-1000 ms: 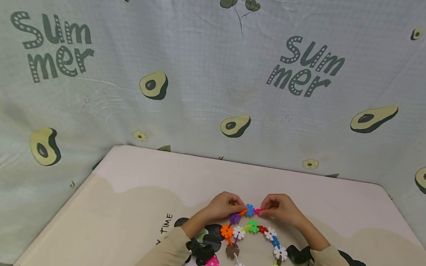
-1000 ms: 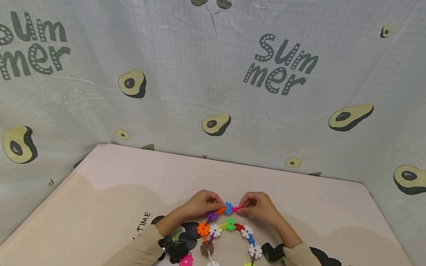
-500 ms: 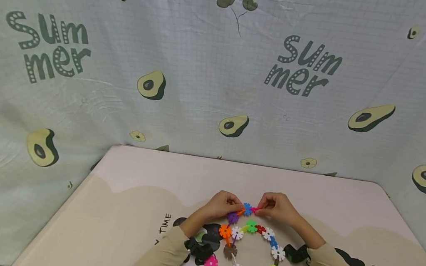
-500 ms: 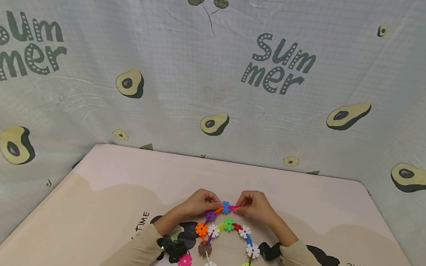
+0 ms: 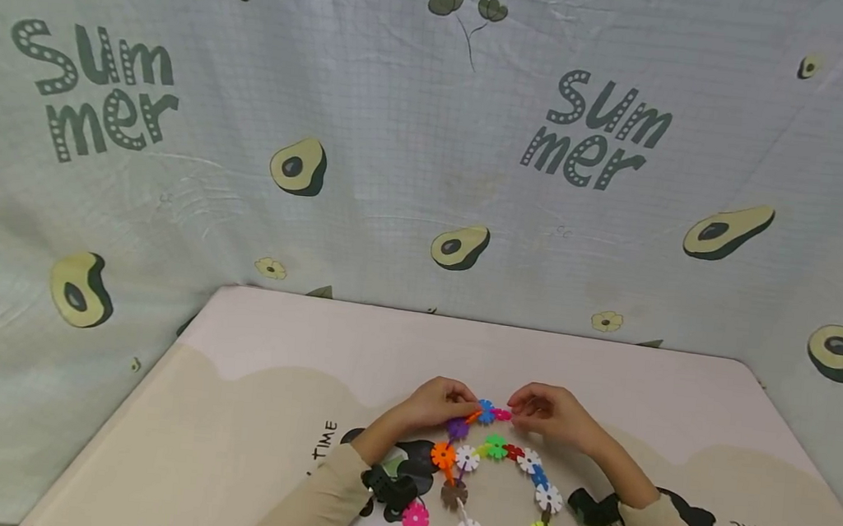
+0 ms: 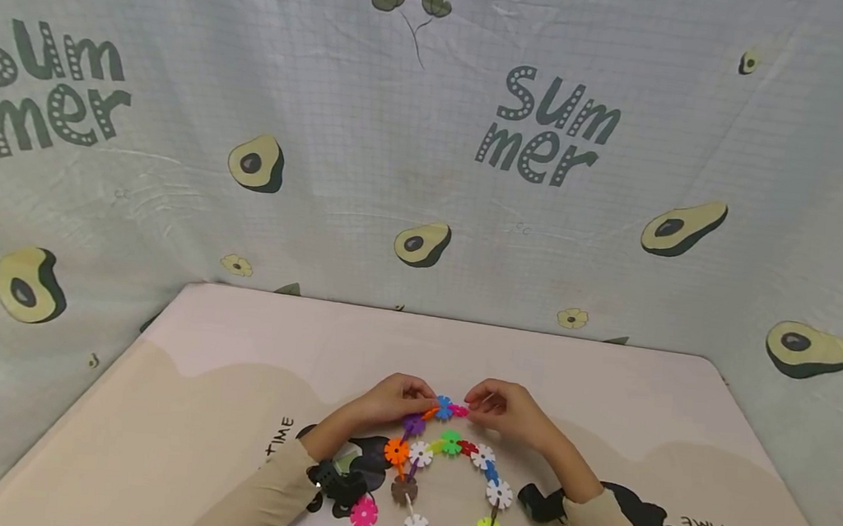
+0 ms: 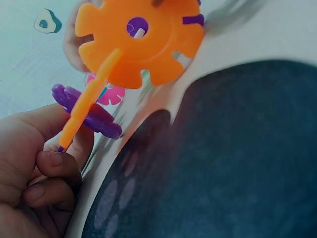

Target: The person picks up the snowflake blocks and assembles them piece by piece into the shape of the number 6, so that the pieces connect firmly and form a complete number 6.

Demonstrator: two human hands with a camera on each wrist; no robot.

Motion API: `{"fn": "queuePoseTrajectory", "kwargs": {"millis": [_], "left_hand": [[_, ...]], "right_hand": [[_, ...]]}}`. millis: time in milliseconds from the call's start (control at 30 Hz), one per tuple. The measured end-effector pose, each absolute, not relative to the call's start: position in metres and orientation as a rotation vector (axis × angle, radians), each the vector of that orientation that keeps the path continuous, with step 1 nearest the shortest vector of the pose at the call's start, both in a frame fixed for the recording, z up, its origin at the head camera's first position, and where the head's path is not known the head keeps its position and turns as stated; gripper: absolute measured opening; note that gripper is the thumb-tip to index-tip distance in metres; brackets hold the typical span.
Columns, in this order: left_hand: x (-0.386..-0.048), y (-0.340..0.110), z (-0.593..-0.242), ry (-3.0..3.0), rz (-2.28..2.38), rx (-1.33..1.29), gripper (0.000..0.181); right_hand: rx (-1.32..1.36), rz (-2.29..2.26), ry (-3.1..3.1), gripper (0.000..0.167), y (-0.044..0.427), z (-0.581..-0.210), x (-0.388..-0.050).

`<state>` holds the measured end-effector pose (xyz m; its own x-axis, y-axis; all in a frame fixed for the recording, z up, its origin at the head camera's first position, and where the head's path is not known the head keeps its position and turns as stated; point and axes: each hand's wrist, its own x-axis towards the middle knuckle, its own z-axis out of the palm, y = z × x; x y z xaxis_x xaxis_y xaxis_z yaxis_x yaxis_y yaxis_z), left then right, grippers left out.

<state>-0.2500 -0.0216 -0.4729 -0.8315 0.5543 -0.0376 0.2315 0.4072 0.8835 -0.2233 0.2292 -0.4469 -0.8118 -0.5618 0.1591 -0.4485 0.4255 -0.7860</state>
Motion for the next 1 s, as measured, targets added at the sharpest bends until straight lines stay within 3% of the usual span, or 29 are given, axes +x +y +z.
{"fn": "queuePoseTrajectory", "kwargs": {"millis": [600, 1000], "left_hand": [[-0.252, -0.024, -0.475, 2.37, 1.353, 0.677, 0.021], [-0.251, -0.025, -0.474, 2.341, 1.377, 0.671, 0.021]], "right_hand": [[-0.966, -1.555, 2.314, 0.013, 0.195, -0.435, -0.177], [-1.174, -1.486, 2.068, 0.014, 0.165, -0.43, -0.144]]}}
